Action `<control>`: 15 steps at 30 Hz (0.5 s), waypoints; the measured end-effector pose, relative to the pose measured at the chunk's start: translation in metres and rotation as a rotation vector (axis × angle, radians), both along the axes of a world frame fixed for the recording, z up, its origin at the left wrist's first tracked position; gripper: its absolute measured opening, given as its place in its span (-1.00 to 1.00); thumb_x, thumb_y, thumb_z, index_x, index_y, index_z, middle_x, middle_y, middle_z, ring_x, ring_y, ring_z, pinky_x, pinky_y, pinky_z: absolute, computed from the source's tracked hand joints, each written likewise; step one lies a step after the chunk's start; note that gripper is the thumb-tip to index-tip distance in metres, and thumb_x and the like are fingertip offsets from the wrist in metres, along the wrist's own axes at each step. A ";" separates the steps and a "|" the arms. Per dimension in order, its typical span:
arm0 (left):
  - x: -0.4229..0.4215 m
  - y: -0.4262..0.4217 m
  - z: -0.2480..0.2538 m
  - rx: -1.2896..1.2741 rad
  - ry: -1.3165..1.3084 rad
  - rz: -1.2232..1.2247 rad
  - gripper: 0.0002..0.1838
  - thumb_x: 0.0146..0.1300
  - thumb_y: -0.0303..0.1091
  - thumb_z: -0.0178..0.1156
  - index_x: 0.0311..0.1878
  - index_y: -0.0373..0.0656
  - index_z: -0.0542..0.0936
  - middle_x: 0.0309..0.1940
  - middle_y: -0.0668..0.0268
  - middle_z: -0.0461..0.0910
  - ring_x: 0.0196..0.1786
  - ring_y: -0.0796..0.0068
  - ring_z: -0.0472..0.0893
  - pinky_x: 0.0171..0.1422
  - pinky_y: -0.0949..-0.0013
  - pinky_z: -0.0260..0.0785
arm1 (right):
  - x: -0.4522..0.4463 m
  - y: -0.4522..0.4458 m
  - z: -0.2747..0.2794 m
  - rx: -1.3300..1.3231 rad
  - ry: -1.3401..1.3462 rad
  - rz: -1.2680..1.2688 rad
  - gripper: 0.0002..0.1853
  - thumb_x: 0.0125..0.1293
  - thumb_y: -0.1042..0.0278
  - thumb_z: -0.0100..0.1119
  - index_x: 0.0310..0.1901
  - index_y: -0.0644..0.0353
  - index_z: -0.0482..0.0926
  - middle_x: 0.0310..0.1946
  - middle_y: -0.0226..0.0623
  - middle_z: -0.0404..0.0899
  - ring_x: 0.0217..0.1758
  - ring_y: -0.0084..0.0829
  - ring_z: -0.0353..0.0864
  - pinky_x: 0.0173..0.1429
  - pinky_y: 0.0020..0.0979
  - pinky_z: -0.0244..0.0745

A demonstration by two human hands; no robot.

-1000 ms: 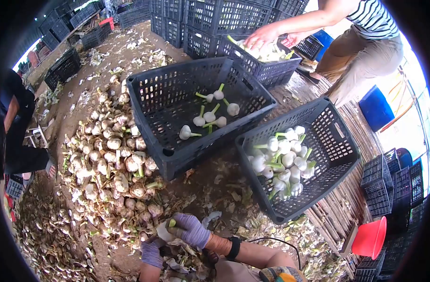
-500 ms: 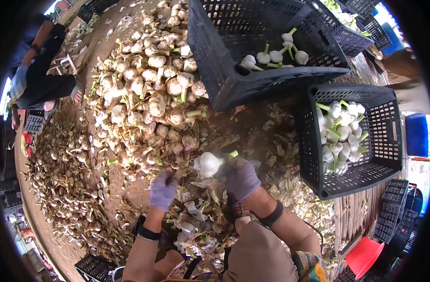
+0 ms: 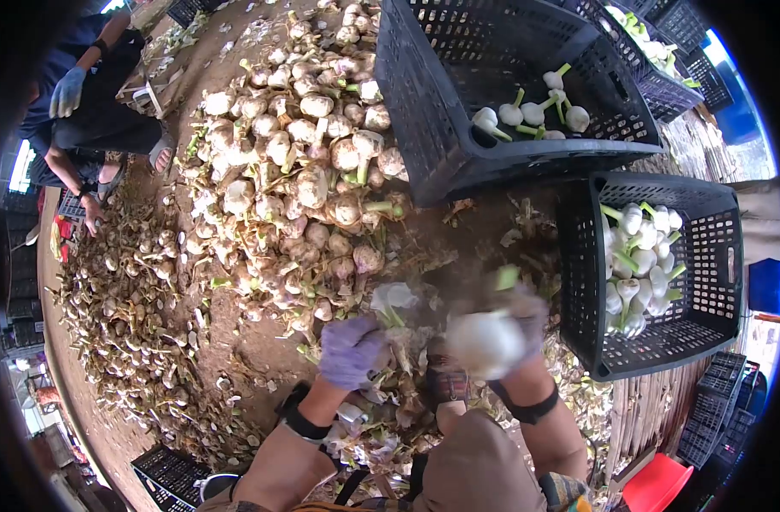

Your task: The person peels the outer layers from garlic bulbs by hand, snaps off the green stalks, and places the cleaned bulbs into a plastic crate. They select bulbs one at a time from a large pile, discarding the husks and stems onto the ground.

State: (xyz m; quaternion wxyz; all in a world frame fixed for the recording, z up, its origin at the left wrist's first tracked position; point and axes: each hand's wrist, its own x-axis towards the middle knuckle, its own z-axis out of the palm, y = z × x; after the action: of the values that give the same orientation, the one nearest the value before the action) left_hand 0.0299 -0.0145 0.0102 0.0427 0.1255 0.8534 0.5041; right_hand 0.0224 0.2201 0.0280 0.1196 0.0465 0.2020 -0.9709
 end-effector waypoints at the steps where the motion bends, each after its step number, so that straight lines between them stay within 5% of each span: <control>1: 0.006 -0.010 -0.006 -0.115 -0.145 -0.043 -0.83 -0.01 -0.39 0.18 -0.31 -0.18 0.59 -0.50 0.09 0.55 -0.42 0.11 0.57 -0.31 0.24 0.41 | 0.007 0.024 0.004 -0.182 -0.097 -0.171 -0.60 0.21 0.03 -0.03 -0.15 0.21 0.50 -0.16 -0.18 0.47 -0.30 -0.23 0.50 -0.20 -0.25 0.49; 2: 0.016 -0.020 -0.012 -0.234 -0.295 -0.094 -0.82 -0.01 -0.43 0.19 -0.28 -0.19 0.60 -0.45 0.07 0.57 -0.39 0.13 0.59 -0.33 0.29 0.42 | 0.002 0.052 -0.010 0.039 0.065 -0.498 -0.56 0.28 0.01 -0.06 0.02 0.20 0.41 -0.18 -0.15 0.47 -0.34 -0.27 0.53 -0.20 -0.29 0.53; 4: 0.039 -0.029 -0.019 -0.580 -0.463 -0.356 -0.76 0.07 -0.23 0.14 -0.22 -0.09 0.60 -0.30 0.11 0.59 -0.21 0.15 0.59 -0.18 0.20 0.40 | -0.016 0.105 -0.003 -1.364 0.189 0.125 -0.49 0.25 0.07 0.04 0.17 0.15 0.31 -0.16 -0.25 0.47 -0.31 -0.51 0.53 -0.35 -0.44 0.56; 6: 0.050 -0.026 -0.020 -0.811 -0.553 -0.516 -0.72 0.08 -0.15 0.12 -0.20 -0.07 0.59 -0.23 0.12 0.58 -0.13 0.15 0.57 -0.12 0.18 0.39 | -0.048 0.048 0.061 -0.250 0.491 -0.263 -0.50 0.23 0.09 0.07 0.11 0.24 0.38 -0.23 -0.26 0.51 -0.33 -0.55 0.53 -0.43 -0.51 0.54; 8: 0.055 -0.028 -0.026 -0.923 -0.942 -0.805 -0.62 0.08 -0.09 0.07 -0.07 -0.05 0.53 -0.14 0.12 0.53 -0.05 0.11 0.53 -0.03 0.14 0.36 | -0.044 0.010 0.029 0.525 0.064 -0.251 -0.46 0.15 0.19 0.16 0.16 0.16 0.33 -0.19 -0.35 0.50 -0.27 -0.56 0.52 -0.37 -0.61 0.45; 9: 0.056 -0.030 -0.029 -0.928 -0.944 -0.802 -0.62 0.08 -0.09 0.07 -0.07 -0.05 0.53 -0.14 0.12 0.53 -0.05 0.11 0.53 -0.03 0.14 0.36 | -0.053 0.013 -0.006 0.685 -0.016 0.186 -0.43 0.16 0.23 0.16 0.20 0.20 0.28 -0.10 -0.26 0.49 -0.20 -0.50 0.53 -0.25 -0.54 0.49; 10: 0.059 -0.032 -0.030 -0.940 -0.806 -0.795 -0.62 0.06 -0.13 0.08 -0.05 -0.04 0.52 -0.13 0.13 0.53 -0.05 0.09 0.52 0.00 0.15 0.36 | -0.064 -0.031 -0.005 1.014 -0.117 0.205 -0.40 0.16 0.28 0.18 0.22 0.25 0.25 -0.06 -0.18 0.50 -0.17 -0.42 0.54 -0.14 -0.50 0.48; 12: 0.059 -0.038 -0.032 -0.965 -0.666 -0.790 -0.62 0.04 -0.18 0.09 -0.03 -0.04 0.51 -0.13 0.13 0.52 -0.04 0.07 0.52 0.02 0.16 0.35 | -0.072 -0.066 -0.093 1.325 -0.055 0.199 -0.38 0.14 0.32 0.19 0.25 0.16 0.24 -0.06 -0.08 0.50 -0.15 -0.29 0.56 -0.09 -0.42 0.45; 13: 0.056 -0.040 -0.033 -0.845 -0.627 -0.658 -0.62 0.02 -0.22 0.10 -0.04 -0.04 0.52 -0.15 0.14 0.53 -0.03 0.06 0.51 0.04 0.16 0.35 | -0.087 -0.080 -0.095 1.317 -0.049 0.193 -0.38 0.14 0.32 0.19 0.25 0.16 0.24 -0.06 -0.08 0.50 -0.15 -0.29 0.56 -0.09 -0.42 0.45; 15: 0.048 -0.038 -0.020 -0.684 -0.615 -0.494 -0.65 0.04 -0.27 0.13 -0.05 -0.06 0.54 -0.06 0.11 0.50 0.00 0.01 0.48 0.08 0.13 0.33 | -0.114 -0.098 -0.097 1.776 -0.175 0.180 -0.46 0.12 0.30 0.20 0.18 0.06 0.34 -0.18 -0.05 0.55 -0.20 -0.19 0.58 -0.11 -0.34 0.44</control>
State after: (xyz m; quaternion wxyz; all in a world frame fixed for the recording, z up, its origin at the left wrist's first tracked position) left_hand 0.0774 -0.0530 -0.0097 0.4477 0.1480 0.8623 0.1847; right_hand -0.0921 0.1218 -0.0686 0.1304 0.1796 0.8718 -0.4368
